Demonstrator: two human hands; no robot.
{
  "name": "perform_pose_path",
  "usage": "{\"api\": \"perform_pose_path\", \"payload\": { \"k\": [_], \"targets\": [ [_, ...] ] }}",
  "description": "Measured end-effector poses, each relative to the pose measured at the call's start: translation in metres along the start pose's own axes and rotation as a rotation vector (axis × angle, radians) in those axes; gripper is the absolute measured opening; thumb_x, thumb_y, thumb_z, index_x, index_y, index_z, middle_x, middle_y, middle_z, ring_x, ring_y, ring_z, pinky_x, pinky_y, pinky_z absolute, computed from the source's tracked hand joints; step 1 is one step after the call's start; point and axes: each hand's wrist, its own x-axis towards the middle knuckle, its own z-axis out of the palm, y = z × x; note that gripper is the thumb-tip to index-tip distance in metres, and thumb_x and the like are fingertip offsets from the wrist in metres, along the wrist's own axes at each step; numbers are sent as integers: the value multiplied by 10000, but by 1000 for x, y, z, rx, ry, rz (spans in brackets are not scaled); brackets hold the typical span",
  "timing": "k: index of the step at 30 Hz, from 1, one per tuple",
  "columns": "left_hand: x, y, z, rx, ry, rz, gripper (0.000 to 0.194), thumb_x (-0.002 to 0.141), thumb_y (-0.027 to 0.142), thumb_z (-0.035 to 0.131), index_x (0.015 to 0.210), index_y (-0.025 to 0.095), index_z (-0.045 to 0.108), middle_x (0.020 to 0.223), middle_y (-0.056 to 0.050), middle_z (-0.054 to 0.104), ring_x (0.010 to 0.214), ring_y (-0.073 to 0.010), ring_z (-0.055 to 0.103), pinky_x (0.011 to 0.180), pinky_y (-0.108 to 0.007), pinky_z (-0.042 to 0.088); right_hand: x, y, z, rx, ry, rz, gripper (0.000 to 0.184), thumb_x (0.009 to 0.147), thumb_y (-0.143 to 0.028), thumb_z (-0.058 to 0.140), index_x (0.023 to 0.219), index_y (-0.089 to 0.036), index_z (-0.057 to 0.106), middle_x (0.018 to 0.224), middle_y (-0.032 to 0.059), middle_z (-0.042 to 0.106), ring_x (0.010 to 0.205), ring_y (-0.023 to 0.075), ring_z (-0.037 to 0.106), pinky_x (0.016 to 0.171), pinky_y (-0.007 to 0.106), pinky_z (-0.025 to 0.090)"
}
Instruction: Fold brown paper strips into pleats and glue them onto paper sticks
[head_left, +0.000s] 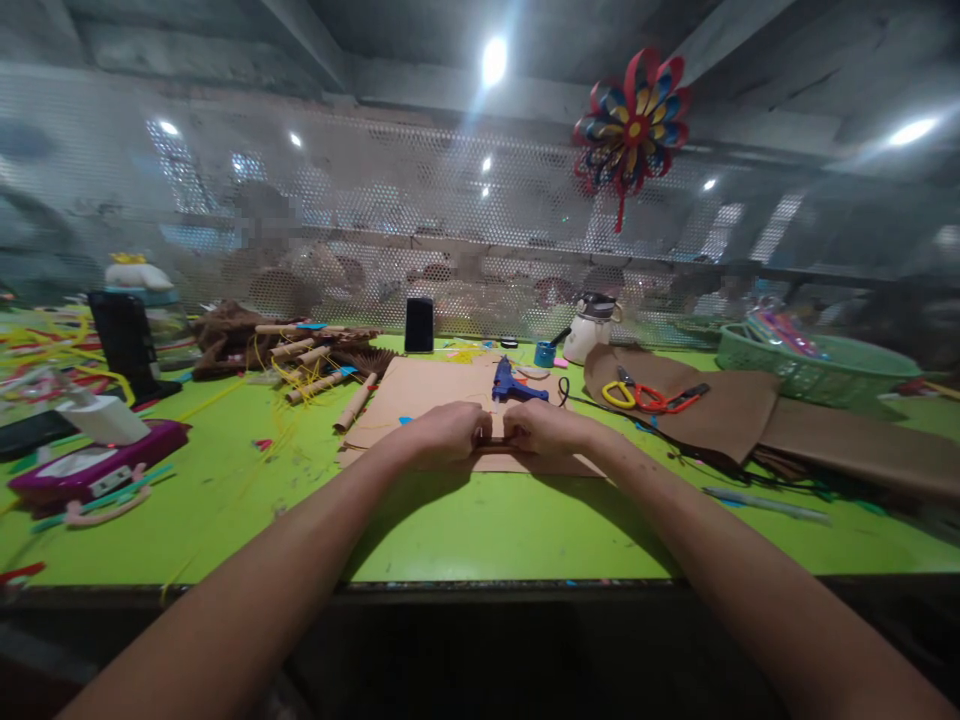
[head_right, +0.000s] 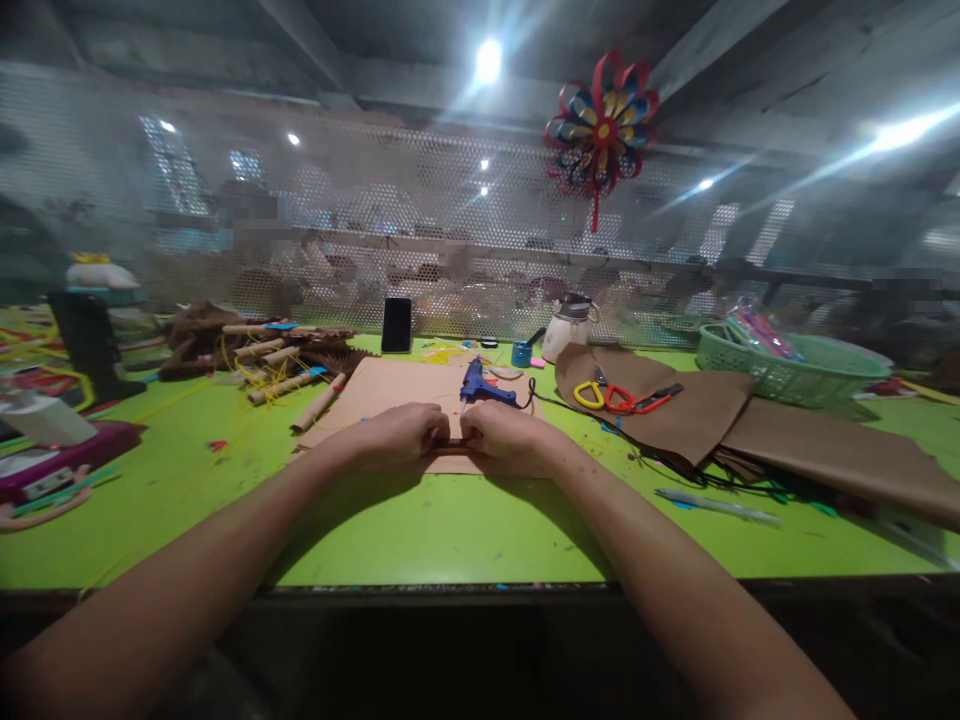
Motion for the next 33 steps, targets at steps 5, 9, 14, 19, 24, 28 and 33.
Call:
{"api": "perform_pose_path", "payload": {
  "k": [5, 9, 14, 19, 24, 28, 33],
  "targets": [
    [1, 0, 1, 39, 23, -19, 164, 610, 192, 533, 745, 201, 626, 689, -50, 598, 565, -156, 461, 512, -252, 272, -7, 8, -4, -120, -51, 0, 109, 700, -180, 551, 751, -166, 646, 664, 19, 607, 528, 99, 448, 475, 200, 272],
    [2, -1, 3, 60, 18, -52, 194, 623, 201, 522, 781, 201, 634, 724, -64, 612, 609, -177, 495, 537, -260, 301, -9, 12, -3, -127, -41, -13, 117, 698, -149, 536, 749, -159, 641, 663, 13, 604, 536, 93, 446, 485, 193, 269],
    [4, 2, 3, 119, -11, -40, 182, 712, 270, 469, 783, 202, 623, 728, -61, 628, 636, -182, 528, 548, -256, 321, -4, 6, 1, -153, -27, -7, 138, 744, -231, 540, 700, -135, 630, 631, 11, 577, 518, 78, 409, 486, 194, 252],
    [6, 4, 5, 181, 0, 8, 244, 752, 370, 461, 773, 185, 618, 727, -78, 625, 611, -176, 512, 529, -260, 304, -1, -6, 5, -182, 32, -49, 211, 787, -279, 507, 694, -126, 620, 634, 26, 577, 529, 85, 398, 475, 202, 235],
    [4, 1, 5, 208, 21, 96, 237, 763, 357, 456, 725, 182, 612, 709, -70, 603, 612, -165, 496, 543, -260, 301, -2, -7, 0, -190, -7, -62, 153, 747, -196, 506, 747, -132, 645, 716, 45, 612, 565, 95, 431, 491, 197, 262],
    [1, -2, 5, 213, 39, 135, 162, 739, 297, 480, 714, 186, 595, 738, -51, 580, 602, -141, 480, 540, -242, 305, -4, -7, -5, -199, -40, -106, 177, 695, -92, 478, 737, -133, 645, 715, 43, 620, 591, 102, 451, 505, 192, 279],
    [0, -5, 6, 236, 40, 149, 120, 707, 254, 484, 740, 197, 584, 770, -39, 567, 616, -139, 487, 526, -239, 302, -6, -6, -8, -172, -67, -129, 205, 649, -47, 487, 748, -128, 648, 715, 40, 615, 600, 104, 457, 509, 186, 296]
  ]
}}
